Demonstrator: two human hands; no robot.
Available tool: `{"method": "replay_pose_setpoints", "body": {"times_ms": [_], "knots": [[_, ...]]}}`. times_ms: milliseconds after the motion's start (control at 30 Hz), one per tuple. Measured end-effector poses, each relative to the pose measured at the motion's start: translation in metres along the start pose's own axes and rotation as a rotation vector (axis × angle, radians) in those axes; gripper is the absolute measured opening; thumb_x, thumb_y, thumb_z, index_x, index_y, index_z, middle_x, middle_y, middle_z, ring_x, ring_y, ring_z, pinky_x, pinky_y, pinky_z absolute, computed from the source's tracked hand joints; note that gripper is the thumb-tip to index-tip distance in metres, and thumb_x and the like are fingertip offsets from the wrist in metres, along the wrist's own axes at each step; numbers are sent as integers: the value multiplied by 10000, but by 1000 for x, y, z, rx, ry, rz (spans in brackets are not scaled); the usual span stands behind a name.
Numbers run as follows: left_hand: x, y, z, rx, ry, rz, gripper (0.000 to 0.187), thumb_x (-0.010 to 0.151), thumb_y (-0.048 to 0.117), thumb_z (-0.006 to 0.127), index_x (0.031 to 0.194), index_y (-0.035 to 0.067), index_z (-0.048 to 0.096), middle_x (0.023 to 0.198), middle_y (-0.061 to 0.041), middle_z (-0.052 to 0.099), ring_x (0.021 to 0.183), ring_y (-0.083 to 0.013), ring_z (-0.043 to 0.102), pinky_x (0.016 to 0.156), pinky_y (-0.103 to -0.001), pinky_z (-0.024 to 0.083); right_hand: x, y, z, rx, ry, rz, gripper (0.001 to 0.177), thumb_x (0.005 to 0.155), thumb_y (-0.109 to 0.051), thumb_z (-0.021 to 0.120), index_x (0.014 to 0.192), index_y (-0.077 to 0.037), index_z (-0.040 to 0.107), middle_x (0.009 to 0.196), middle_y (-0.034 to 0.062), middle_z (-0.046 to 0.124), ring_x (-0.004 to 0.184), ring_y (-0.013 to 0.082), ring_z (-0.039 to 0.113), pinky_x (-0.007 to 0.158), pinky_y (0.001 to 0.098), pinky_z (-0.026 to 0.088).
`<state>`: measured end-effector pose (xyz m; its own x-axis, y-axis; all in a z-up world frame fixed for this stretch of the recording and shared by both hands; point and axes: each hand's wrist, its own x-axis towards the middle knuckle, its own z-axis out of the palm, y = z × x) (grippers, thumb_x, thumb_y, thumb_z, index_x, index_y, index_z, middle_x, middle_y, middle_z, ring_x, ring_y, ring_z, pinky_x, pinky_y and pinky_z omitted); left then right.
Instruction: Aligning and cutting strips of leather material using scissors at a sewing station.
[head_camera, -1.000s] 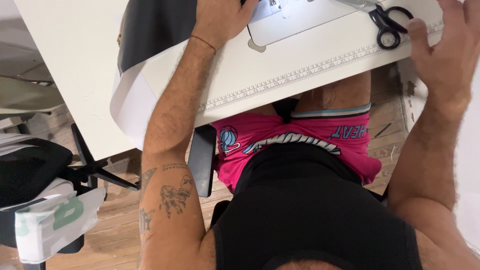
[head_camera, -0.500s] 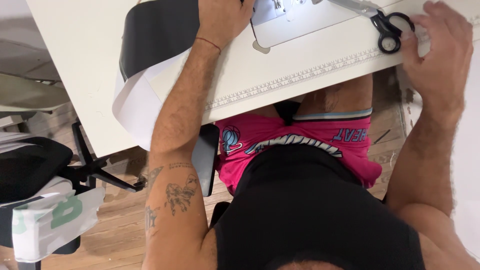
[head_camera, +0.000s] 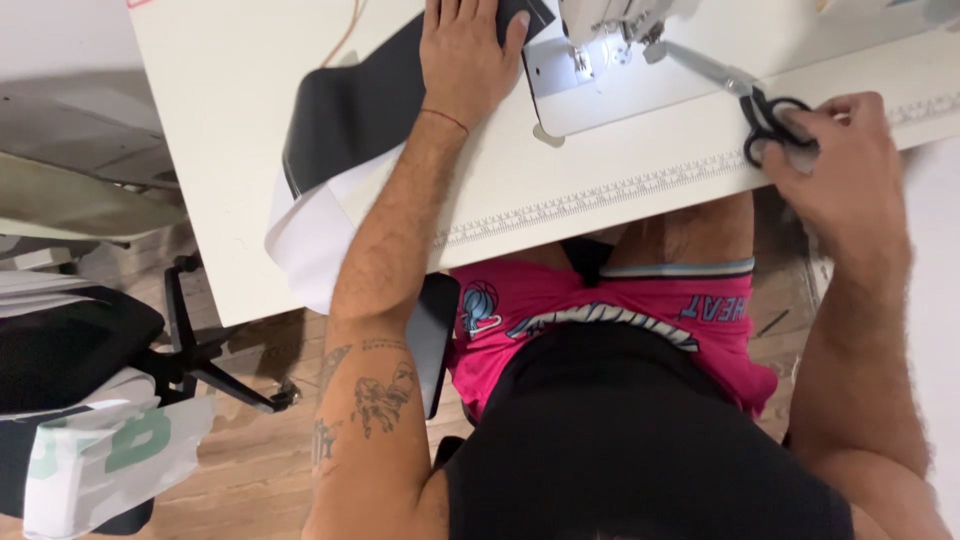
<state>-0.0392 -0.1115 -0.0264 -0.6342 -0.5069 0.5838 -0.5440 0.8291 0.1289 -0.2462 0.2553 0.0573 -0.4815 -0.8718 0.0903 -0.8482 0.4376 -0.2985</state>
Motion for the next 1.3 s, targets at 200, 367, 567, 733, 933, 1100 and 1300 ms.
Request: {"method": "replay_pose_setpoints", "body": {"times_ms": [200, 367, 567, 733, 933, 1100, 1300], "knots": [[7, -8, -5, 99, -150, -76, 648, 1023, 530, 582, 1500, 102, 487, 1522, -72, 559, 1395, -309, 496, 1093, -457, 414, 2, 0, 14, -50, -25, 229, 397, 933, -390, 706, 907, 6, 710, 1221, 168, 574, 1023, 375, 625, 905, 495, 471], [13, -31, -2, 18, -150, -139, 992, 789, 649, 842, 1480, 87, 403, 1154, -84, 556, 1002, -325, 519, 860, -458, 425, -12, -50, -3, 396, -317, 538, 299, 794, -249, 864, 1057, -111, 828, 938, 69, 781, 828, 174, 613, 738, 301, 418], [18, -57, -2, -243, -249, -280, 538, 745, 545, 843, 1070, 165, 645, 1076, -20, 695, 989, -340, 581, 853, -490, 373, -39, -120, 32, 1263, -787, 219, 628, 805, -709, 646, 718, -93, 563, 580, 32, 552, 393, 95, 392, 347, 239, 347], [22, -60, -38, -457, -350, -292, 331, 893, 467, 695, 880, 137, 667, 893, -45, 709, 877, -289, 617, 794, -442, 428, -21, -133, 87, 1873, -937, 273, 653, 952, -714, 459, 849, -75, 543, 868, 85, 548, 514, 120, 504, 330, 260, 418], [28, -51, -71, -583, -368, -317, 366, 918, 379, 754, 735, 153, 531, 666, 35, 578, 623, -173, 537, 591, -379, 422, 19, -176, 83, 1902, -839, 427, 645, 928, -751, 436, 785, -133, 555, 834, 28, 613, 504, 69, 494, 381, 227, 393], [27, -46, -73, -533, -294, -265, 321, 883, 429, 710, 772, 150, 597, 730, -33, 687, 705, -268, 648, 641, -438, 457, 30, -190, 96, 2036, -847, 552, 664, 877, -767, 504, 709, -135, 615, 781, 35, 636, 463, 92, 517, 342, 234, 353], [26, -35, -54, -340, -263, -347, 537, 881, 505, 676, 1272, 138, 701, 1241, -115, 743, 1163, -365, 662, 933, -508, 516, 39, -195, 101, 2045, -743, 643, 660, 889, -771, 517, 709, -142, 598, 771, 25, 652, 446, 97, 462, 399, 220, 297]]}}
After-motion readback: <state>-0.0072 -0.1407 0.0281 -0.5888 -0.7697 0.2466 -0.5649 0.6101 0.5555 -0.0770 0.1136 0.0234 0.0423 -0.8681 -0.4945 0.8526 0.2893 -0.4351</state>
